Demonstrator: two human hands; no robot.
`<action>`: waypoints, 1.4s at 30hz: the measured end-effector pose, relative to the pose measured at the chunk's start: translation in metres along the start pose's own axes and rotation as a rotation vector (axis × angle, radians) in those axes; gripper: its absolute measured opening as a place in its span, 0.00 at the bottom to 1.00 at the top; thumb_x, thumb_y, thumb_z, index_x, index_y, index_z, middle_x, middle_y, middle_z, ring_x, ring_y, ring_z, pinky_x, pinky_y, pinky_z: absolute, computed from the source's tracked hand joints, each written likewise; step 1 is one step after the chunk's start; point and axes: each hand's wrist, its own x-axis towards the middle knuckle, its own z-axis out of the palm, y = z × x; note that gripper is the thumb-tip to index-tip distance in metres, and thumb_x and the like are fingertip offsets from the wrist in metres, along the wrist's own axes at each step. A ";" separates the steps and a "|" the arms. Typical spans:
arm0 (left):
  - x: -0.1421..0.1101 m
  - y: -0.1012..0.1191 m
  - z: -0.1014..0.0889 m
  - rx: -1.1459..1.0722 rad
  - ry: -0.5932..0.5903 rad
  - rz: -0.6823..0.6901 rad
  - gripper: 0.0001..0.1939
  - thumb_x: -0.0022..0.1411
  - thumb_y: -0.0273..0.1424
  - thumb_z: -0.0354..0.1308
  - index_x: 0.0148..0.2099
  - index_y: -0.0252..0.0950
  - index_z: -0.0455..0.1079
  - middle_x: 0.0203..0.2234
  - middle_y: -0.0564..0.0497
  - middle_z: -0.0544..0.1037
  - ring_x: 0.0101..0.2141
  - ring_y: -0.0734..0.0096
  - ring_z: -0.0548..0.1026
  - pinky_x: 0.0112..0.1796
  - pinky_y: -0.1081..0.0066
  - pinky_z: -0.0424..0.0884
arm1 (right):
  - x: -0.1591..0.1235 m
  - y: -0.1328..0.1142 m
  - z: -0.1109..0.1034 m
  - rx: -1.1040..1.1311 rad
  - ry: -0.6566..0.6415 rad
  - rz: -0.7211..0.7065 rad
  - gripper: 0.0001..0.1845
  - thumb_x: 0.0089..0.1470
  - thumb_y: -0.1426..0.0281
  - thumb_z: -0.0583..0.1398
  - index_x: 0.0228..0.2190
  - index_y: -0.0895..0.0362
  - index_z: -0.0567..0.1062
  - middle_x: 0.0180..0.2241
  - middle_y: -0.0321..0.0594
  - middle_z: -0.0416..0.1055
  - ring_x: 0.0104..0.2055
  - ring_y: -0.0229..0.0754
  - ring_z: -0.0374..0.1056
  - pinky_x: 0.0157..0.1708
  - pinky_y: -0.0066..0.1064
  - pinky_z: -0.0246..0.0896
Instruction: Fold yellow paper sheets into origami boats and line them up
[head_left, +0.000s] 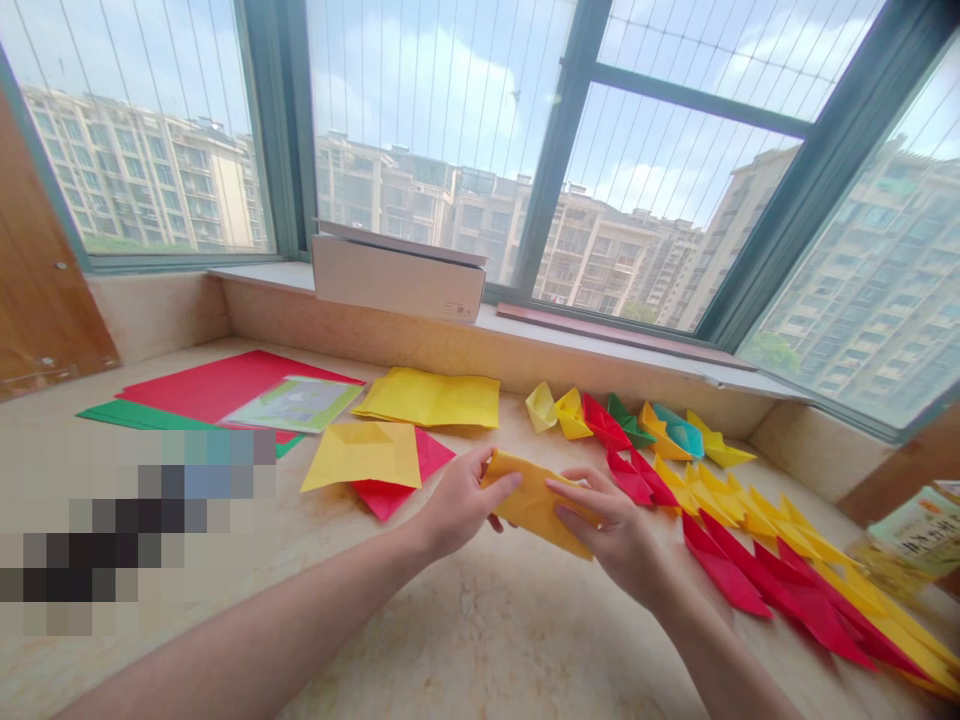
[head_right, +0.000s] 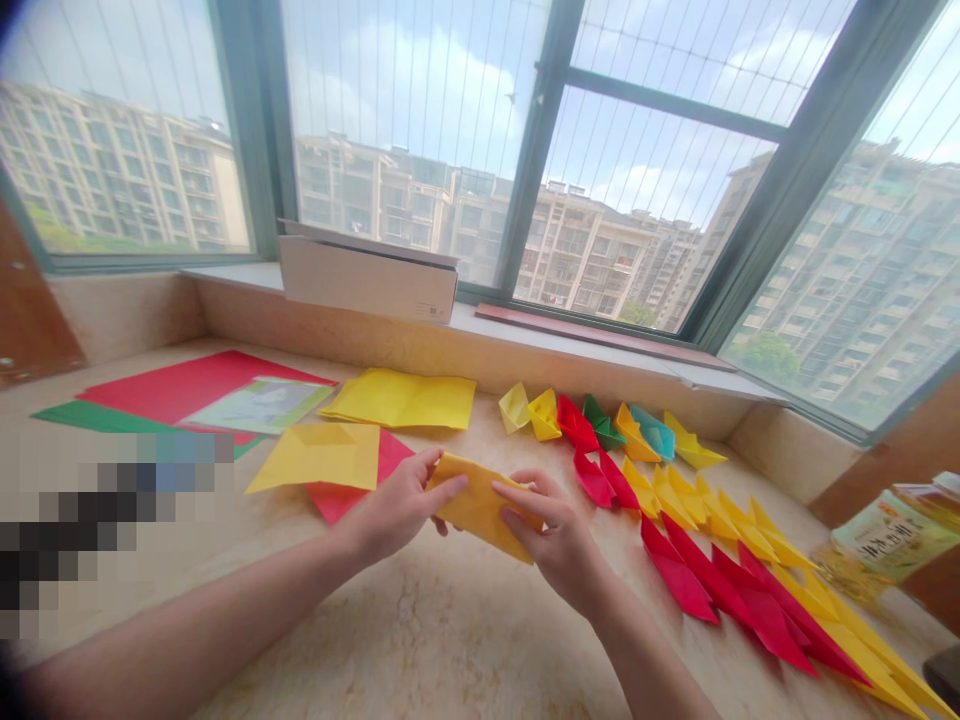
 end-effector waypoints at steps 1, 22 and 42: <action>0.001 -0.001 0.000 -0.011 0.006 -0.001 0.16 0.61 0.41 0.60 0.42 0.33 0.65 0.31 0.47 0.78 0.24 0.68 0.78 0.20 0.74 0.71 | 0.001 -0.001 0.000 0.061 0.053 0.041 0.18 0.57 0.63 0.63 0.50 0.47 0.78 0.49 0.44 0.70 0.49 0.47 0.69 0.42 0.34 0.72; -0.014 0.024 0.000 0.395 -0.125 0.158 0.23 0.56 0.43 0.64 0.51 0.36 0.75 0.43 0.42 0.81 0.43 0.56 0.78 0.42 0.65 0.71 | 0.008 -0.004 0.001 0.224 0.269 0.167 0.15 0.47 0.62 0.70 0.38 0.52 0.81 0.36 0.41 0.80 0.38 0.47 0.75 0.37 0.36 0.71; -0.016 0.012 0.023 0.295 -0.173 0.087 0.11 0.56 0.38 0.62 0.28 0.34 0.73 0.23 0.53 0.73 0.26 0.71 0.67 0.28 0.75 0.64 | 0.009 -0.037 0.038 0.595 0.031 0.193 0.19 0.46 0.52 0.68 0.36 0.51 0.82 0.35 0.36 0.79 0.42 0.47 0.72 0.47 0.39 0.66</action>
